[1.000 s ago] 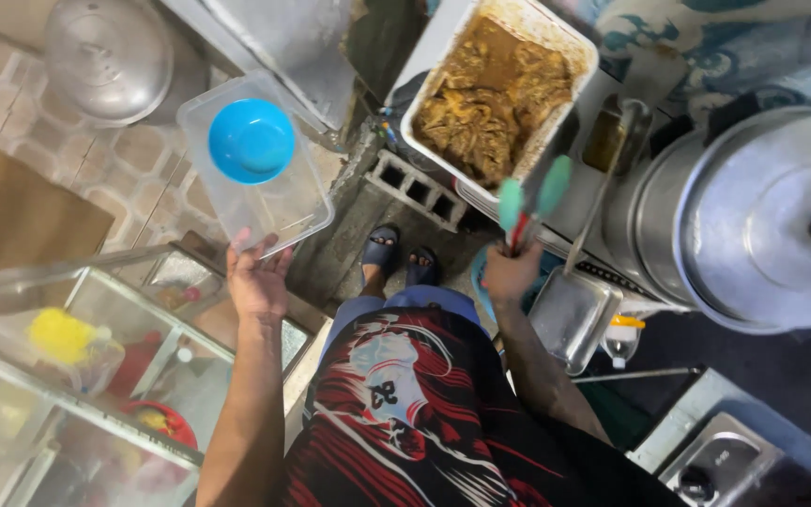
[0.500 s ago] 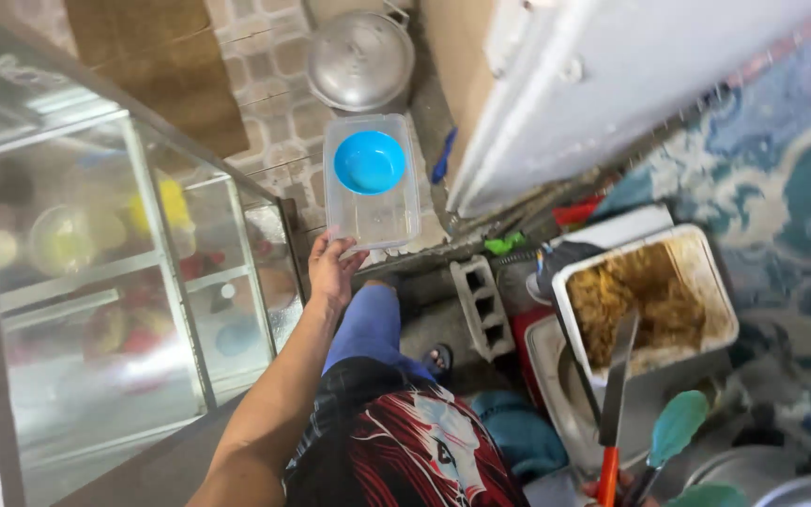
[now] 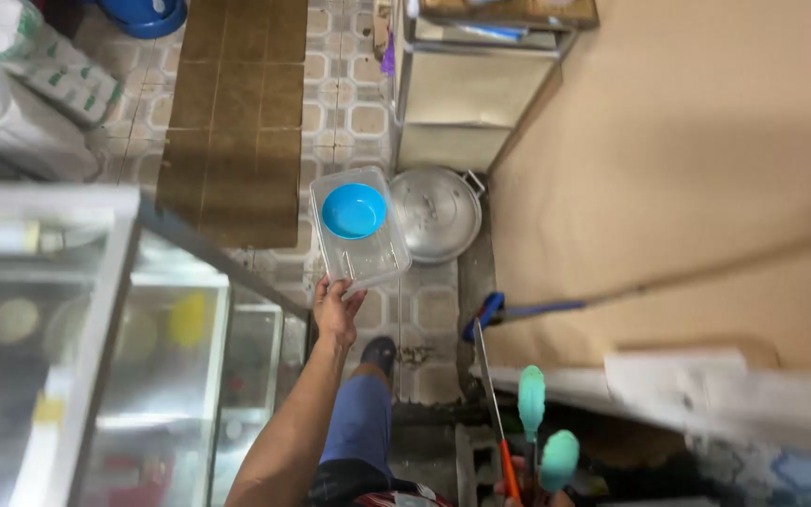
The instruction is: The person uses tongs to transfer marinated meat pieces from a white container into a wok filled with hot oil. They then stir the meat in the oil to cook it.
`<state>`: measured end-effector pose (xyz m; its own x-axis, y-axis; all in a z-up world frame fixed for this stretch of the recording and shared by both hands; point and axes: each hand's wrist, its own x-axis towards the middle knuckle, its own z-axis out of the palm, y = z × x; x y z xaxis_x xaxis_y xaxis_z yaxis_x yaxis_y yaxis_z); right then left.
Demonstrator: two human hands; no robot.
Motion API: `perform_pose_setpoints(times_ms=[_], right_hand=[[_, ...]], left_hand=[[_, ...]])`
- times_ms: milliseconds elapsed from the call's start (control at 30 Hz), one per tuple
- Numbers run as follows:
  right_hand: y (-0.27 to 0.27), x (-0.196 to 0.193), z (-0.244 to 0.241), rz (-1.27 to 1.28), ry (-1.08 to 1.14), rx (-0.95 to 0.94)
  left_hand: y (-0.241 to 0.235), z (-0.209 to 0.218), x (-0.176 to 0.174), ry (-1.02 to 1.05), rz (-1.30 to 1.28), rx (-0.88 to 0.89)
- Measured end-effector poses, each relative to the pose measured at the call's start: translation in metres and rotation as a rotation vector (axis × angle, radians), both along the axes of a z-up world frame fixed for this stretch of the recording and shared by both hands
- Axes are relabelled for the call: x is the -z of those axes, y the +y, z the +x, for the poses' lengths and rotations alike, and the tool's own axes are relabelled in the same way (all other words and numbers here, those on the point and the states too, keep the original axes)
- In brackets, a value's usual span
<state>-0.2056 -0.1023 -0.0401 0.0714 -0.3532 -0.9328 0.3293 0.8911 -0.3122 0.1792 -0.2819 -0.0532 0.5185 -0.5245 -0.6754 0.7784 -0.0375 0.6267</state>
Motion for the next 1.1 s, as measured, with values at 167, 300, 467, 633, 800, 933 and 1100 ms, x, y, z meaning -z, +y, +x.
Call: perform_pose_setpoints(times_ms=[167, 300, 467, 633, 800, 933, 1100], right_hand=[[-0.118, -0.123, 0.122, -0.325, 0.465, -0.159], [-0.194, -0.162, 0.158, -0.511, 0.412, -0.065], [-0.271, -0.21, 0.193, -0.673, 0.358, -0.101], [-0.351, -0.246, 0.224, -0.769, 0.303, -0.099], [-0.453, -0.276, 0.248, -0.872, 0.286, -0.208], [-0.544, -0.288, 0.259, -0.951, 0.282, -0.126], [-0.665, -0.35, 0.281, -1.104, 0.462, -0.113]], left_hand=[[-0.108, 0.058, -0.021, 0.01, 0.057, -0.048], [-0.178, 0.096, -0.071, -0.053, 0.116, -0.017], [-0.271, 0.146, -0.101, -0.088, 0.096, -0.089], [-0.372, 0.192, -0.14, -0.152, 0.007, -0.045], [-0.506, 0.222, -0.175, -0.183, -0.238, 0.144], [-0.619, 0.225, -0.207, -0.106, -0.198, 0.199], [-0.744, 0.216, -0.214, -0.093, -0.307, 0.313]])
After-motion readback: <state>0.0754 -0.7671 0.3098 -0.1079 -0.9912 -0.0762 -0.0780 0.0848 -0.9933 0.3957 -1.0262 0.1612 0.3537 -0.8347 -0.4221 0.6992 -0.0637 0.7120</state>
